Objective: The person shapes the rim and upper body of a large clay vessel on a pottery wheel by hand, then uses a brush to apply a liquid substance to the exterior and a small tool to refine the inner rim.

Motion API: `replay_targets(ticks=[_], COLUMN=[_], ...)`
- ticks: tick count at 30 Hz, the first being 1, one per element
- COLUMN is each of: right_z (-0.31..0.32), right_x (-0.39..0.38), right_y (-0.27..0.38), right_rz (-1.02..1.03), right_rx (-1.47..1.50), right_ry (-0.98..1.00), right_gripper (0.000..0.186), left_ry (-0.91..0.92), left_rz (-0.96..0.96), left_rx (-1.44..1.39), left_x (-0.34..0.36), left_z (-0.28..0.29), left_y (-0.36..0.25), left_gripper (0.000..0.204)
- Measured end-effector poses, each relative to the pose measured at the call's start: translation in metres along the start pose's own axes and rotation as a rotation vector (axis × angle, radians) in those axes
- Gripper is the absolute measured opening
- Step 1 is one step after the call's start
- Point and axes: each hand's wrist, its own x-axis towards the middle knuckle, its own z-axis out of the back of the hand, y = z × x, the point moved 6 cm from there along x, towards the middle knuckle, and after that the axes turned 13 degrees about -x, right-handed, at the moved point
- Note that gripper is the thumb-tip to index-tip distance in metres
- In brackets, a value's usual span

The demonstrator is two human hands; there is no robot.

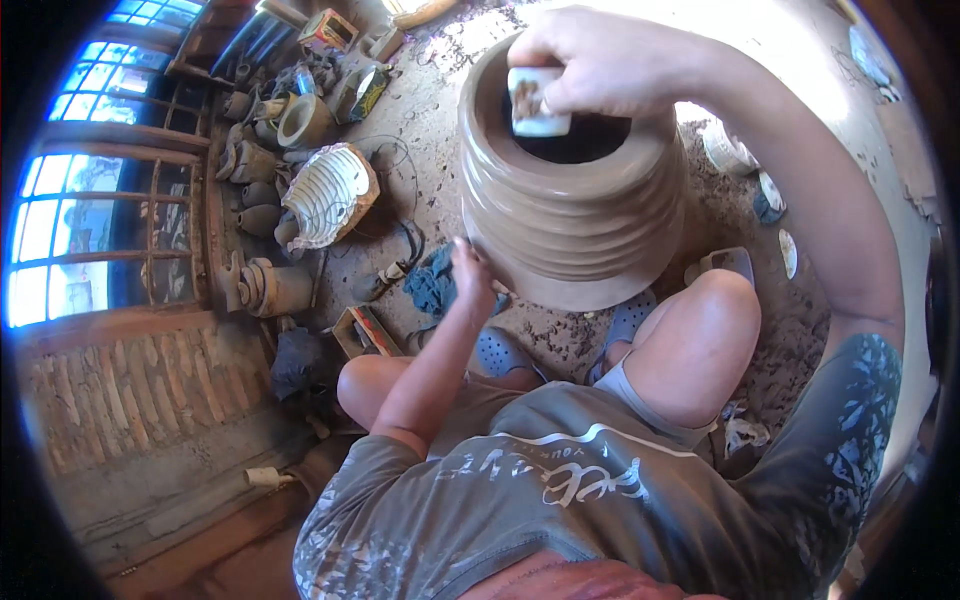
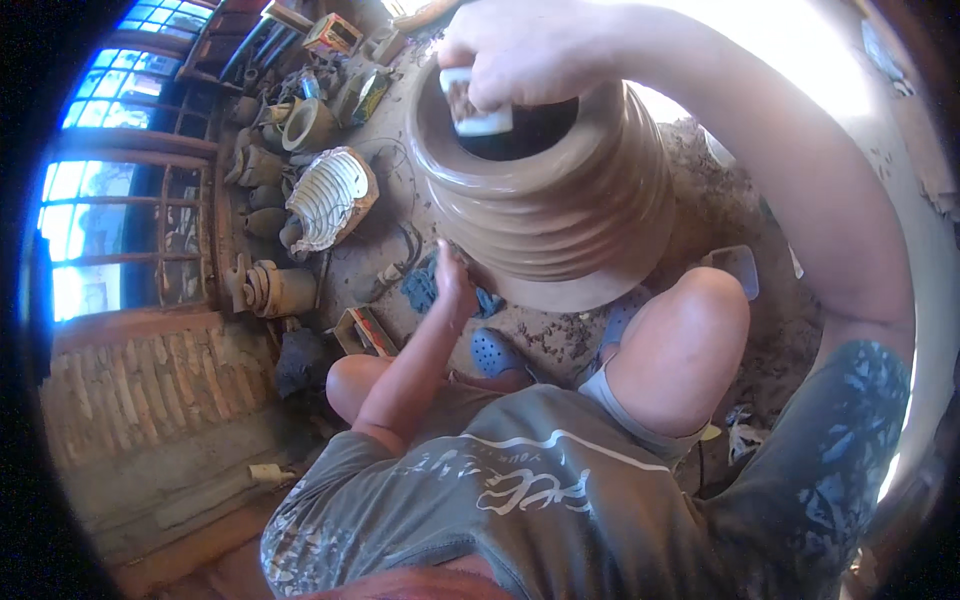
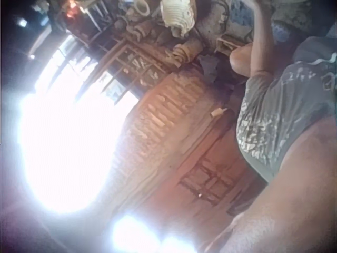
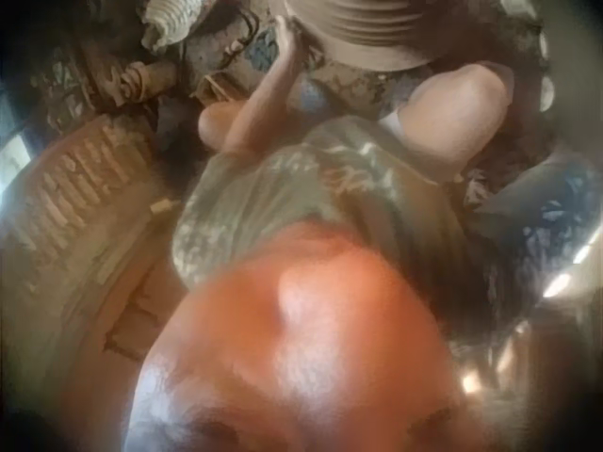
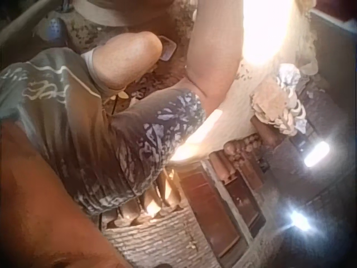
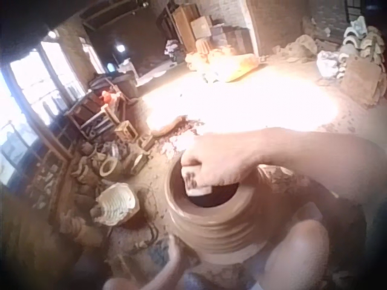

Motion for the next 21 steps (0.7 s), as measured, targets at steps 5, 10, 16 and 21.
replay_targets(ticks=[5, 10, 16, 21], right_z=[0.023, -0.001, -0.018, -0.016], right_x=[-0.011, -0.004, 0.000, -0.003], right_y=[0.021, 0.018, 0.025, 0.030], right_rz=[-0.088, 0.099, 0.007, -0.021], right_rx=[-0.074, -0.184, -0.099, -0.193], right_ry=[-0.142, -0.398, -0.382, -0.378], right_gripper=[0.026, 0.029, 0.025, 0.024], left_ry=[-0.075, 0.209, -0.027, 0.047], left_rz=[0.215, 0.460, 0.129, 0.027], left_rx=[0.021, 0.142, 0.069, 0.092], left_x=[-0.070, -0.114, -0.066, -0.028], left_z=[-0.013, -0.024, -0.022, -0.010], left_y=[0.082, 0.123, 0.065, 0.023], left_gripper=[0.096, 0.095, 0.085, 0.095])
